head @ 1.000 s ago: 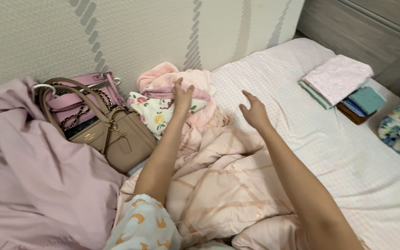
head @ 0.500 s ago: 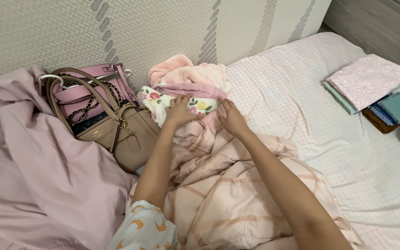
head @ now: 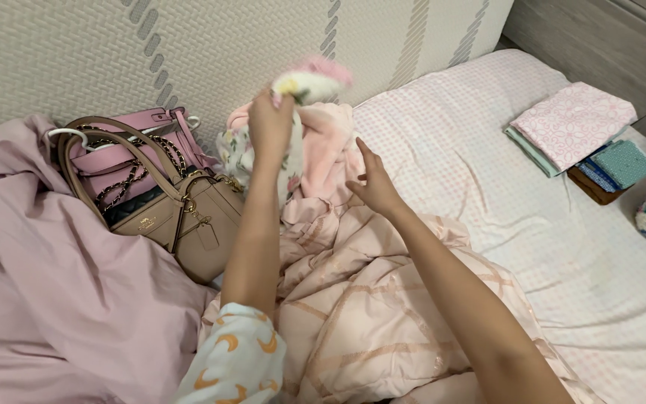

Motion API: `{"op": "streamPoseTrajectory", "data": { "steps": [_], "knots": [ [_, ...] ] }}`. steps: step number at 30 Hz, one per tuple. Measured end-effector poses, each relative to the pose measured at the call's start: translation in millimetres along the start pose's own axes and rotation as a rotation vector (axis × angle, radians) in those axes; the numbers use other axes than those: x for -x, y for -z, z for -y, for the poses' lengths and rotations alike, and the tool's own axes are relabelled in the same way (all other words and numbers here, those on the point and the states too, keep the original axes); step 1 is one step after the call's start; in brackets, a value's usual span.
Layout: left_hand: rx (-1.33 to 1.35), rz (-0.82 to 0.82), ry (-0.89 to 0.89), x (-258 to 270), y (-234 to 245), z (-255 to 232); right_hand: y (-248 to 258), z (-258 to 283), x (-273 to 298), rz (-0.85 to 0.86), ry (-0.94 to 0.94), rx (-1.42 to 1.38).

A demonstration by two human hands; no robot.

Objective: The person folds several towels and bedding items on a bed, smoothing and aligning each piece before stacking them. The person then opens a wardrobe and places the folded items inside.

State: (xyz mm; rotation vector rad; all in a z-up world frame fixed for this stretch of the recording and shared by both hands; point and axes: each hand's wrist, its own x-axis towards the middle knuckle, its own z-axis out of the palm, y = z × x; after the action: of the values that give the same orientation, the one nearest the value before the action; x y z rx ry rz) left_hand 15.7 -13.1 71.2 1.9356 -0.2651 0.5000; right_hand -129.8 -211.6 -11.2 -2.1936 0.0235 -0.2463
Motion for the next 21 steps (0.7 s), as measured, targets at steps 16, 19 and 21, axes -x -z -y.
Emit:
{"op": "streamPoseTrajectory", "data": {
  "steps": [16, 19, 21],
  "knots": [
    [1.065, 0.158, 0.183, -4, -91, -138, -15, -3, -26, -0.016, -0.1, -0.438],
    [0.928, 0.236, 0.151, 13, -112, -156, 7, -1, -26, 0.005, -0.066, -1.126],
    [0.91, 0.281, -0.014, 23, -121, -168, 23, 4, -21, 0.008, -0.024, -1.346]
  ]
}}
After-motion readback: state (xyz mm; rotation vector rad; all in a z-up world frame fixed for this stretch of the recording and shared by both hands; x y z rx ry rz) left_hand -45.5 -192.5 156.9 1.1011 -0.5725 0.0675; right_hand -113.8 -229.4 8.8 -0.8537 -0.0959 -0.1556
